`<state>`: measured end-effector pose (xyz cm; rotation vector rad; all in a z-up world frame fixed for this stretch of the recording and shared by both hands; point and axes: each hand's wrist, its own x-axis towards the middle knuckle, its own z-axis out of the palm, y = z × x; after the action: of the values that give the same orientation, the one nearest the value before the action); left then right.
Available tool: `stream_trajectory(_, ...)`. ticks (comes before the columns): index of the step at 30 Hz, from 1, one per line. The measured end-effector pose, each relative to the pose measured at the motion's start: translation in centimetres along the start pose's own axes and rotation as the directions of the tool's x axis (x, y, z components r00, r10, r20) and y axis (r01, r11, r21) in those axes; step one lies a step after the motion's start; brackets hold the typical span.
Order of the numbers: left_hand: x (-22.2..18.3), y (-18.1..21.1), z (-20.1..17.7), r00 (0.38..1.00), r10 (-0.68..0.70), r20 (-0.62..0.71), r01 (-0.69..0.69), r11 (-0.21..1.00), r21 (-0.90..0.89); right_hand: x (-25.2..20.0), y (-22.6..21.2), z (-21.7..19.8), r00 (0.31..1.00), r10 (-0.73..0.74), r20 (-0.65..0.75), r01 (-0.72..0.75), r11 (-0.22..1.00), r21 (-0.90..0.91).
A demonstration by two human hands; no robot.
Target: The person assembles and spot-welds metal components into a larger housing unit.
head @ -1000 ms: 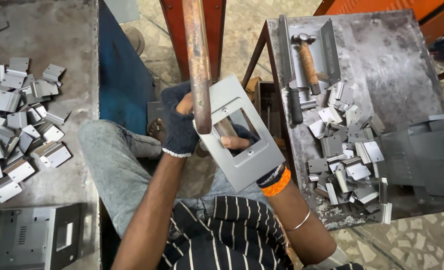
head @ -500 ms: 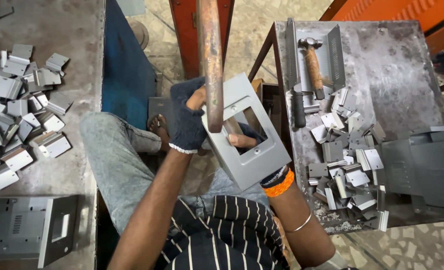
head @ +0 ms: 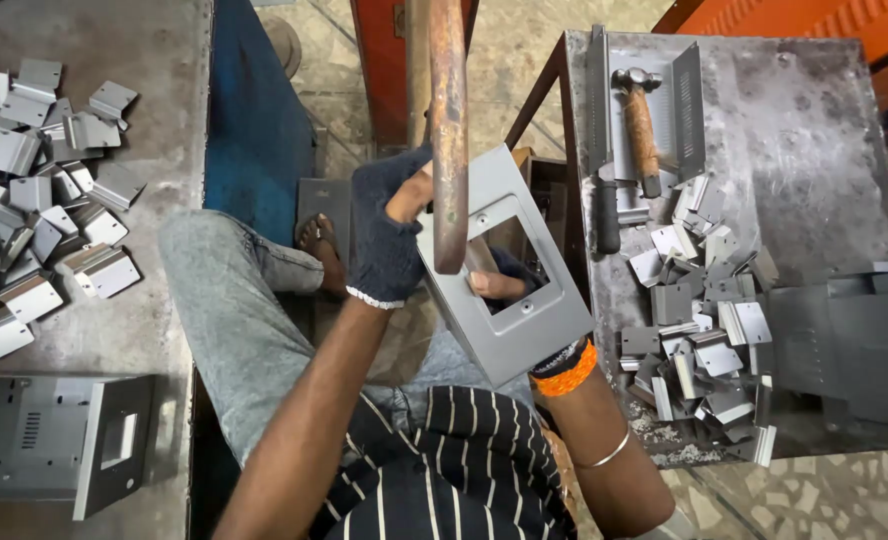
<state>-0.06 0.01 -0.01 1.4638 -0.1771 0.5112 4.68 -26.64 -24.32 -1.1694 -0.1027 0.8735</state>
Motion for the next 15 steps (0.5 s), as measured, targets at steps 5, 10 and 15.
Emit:
stream_trajectory(5,-0.4,-3.4,0.0,0.994,-0.1,0.043,0.104,0.99,-0.096,-0.4,-0.4,-0.4,1.0,0.016,-0.005,-0.016,1.0,-0.004)
stream_trajectory(10,-0.8,-2.4,0.0,0.983,-0.179,-0.05,0.17,0.974,-0.15,0.0,0.0,-0.2,1.0,0.027,-0.007,-0.027,1.0,-0.005)
stream_trajectory(15,-0.8,-1.8,0.2,0.986,-0.154,-0.058,0.149,0.986,-0.08,0.2,0.6,-0.5,0.999,0.034,-0.015,-0.034,0.999,-0.014)
